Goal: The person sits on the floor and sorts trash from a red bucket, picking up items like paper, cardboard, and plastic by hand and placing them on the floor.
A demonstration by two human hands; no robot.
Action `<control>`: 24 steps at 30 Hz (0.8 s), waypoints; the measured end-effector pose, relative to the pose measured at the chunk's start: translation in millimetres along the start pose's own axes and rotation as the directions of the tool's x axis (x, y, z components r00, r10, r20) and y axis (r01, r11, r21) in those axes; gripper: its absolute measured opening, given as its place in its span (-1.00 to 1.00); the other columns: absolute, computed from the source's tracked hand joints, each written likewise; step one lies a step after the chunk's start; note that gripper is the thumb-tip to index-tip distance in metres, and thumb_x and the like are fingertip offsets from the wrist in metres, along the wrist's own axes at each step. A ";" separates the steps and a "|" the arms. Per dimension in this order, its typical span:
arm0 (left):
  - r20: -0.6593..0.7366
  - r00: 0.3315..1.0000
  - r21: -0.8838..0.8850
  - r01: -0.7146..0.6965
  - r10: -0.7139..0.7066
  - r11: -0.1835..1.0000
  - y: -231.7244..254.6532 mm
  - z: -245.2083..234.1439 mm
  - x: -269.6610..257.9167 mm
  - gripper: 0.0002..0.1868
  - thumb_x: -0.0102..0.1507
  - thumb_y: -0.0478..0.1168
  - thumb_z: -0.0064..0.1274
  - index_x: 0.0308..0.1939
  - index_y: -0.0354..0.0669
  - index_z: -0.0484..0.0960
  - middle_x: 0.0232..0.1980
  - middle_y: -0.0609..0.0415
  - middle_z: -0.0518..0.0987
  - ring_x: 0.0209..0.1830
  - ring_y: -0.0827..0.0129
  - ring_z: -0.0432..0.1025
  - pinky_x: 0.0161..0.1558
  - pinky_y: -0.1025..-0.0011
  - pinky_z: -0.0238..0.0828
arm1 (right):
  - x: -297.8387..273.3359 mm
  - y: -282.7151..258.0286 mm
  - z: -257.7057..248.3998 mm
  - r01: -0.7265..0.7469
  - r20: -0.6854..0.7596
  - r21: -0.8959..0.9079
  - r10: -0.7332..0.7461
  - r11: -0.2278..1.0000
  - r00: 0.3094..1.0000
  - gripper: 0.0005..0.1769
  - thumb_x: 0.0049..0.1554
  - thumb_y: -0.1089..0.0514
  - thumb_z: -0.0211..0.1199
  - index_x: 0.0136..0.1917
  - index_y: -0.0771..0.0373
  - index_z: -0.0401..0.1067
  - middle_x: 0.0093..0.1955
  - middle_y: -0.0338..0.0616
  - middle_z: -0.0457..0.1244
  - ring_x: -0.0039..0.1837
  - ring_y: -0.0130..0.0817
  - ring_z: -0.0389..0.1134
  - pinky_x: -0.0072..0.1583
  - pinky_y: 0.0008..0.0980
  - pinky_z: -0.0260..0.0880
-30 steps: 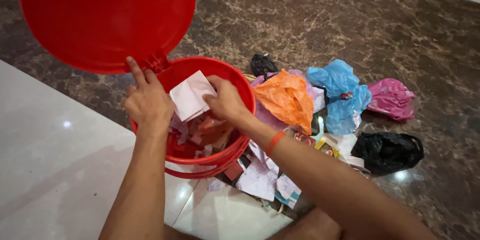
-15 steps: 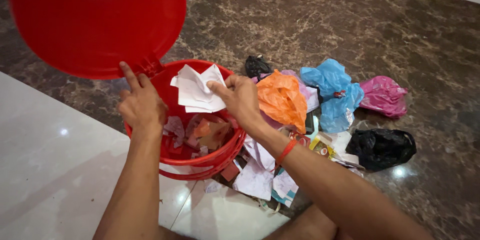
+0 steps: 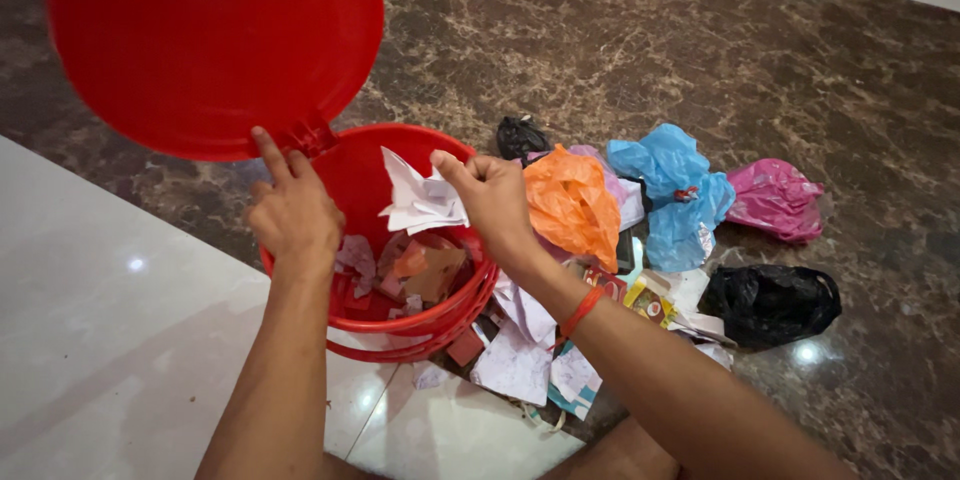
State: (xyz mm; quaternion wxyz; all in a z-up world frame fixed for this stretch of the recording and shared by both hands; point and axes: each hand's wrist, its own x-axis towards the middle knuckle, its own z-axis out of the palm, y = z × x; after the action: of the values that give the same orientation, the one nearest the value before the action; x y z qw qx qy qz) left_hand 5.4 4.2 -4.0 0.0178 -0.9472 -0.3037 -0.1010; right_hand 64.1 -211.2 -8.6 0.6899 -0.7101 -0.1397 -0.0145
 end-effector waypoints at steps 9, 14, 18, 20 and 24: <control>-0.060 0.998 0.026 0.003 -0.002 1.000 0.7 10.8 3.8 -0.09 0.06 -0.09 0.33 0.45 -0.15 0.30 0.70 -0.11 -0.18 0.15 -0.08 0.46 -0.06 0.00 0.53 | 8.8 17.9 -14.8 -0.045 0.152 0.417 -0.021 0.908 0.988 -0.47 0.21 0.18 0.39 -0.43 0.05 0.12 -0.39 -0.48 0.11 -0.31 -0.70 0.01 -0.28 -0.51 -0.02; -0.134 0.990 0.003 -0.052 0.052 0.999 -6.0 15.4 0.0 -0.06 0.06 -0.06 0.34 0.48 -0.22 0.31 0.71 -0.19 -0.14 0.15 -0.15 0.46 -0.04 0.00 0.53 | 9.8 11.4 -30.7 -0.201 0.167 0.620 0.123 0.759 0.978 -0.74 0.11 0.28 0.24 -0.40 0.20 0.32 0.04 -0.28 0.48 0.04 -0.65 0.48 0.05 -0.52 0.47; -0.048 0.998 0.001 -0.034 0.034 0.999 -5.2 13.2 4.2 -0.04 0.04 -0.02 0.35 0.45 -0.22 0.29 0.69 -0.17 -0.18 0.18 -0.15 0.43 -0.08 -0.11 0.50 | 9.3 11.5 -49.3 -0.156 0.139 0.659 0.086 0.735 0.987 -0.79 0.18 0.23 0.29 -0.29 0.24 0.38 0.11 -0.09 0.45 -0.04 -0.48 0.44 0.02 -0.38 0.47; -0.123 0.991 0.025 -0.057 0.059 0.998 -5.9 16.1 2.6 -0.06 0.07 -0.02 0.33 0.47 -0.22 0.33 0.70 -0.19 -0.14 0.17 -0.17 0.44 -0.01 -0.09 0.49 | 10.3 13.8 -57.5 -0.119 0.087 0.661 0.083 0.741 0.993 -0.79 0.24 0.19 0.33 -0.19 0.27 0.41 0.04 -0.05 0.42 -0.06 -0.47 0.40 0.02 -0.38 0.45; -0.183 0.978 0.053 -0.090 0.098 0.995 -10.0 19.6 0.8 -0.09 0.09 0.02 0.33 0.46 -0.23 0.38 0.71 -0.24 -0.11 0.17 -0.20 0.45 0.10 -0.07 0.46 | 13.5 17.9 -75.2 -0.141 0.053 0.677 0.143 0.723 0.988 -0.80 0.20 0.14 0.37 -0.09 0.29 0.42 -0.09 -0.13 0.38 -0.10 -0.42 0.42 -0.05 -0.34 0.49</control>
State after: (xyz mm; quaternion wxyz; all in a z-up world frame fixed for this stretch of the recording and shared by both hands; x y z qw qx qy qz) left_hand 3.8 14.7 -23.3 0.0716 -0.9464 -0.2579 -0.1809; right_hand 93.9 -283.0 -19.6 0.9005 -0.4182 -0.0795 0.0892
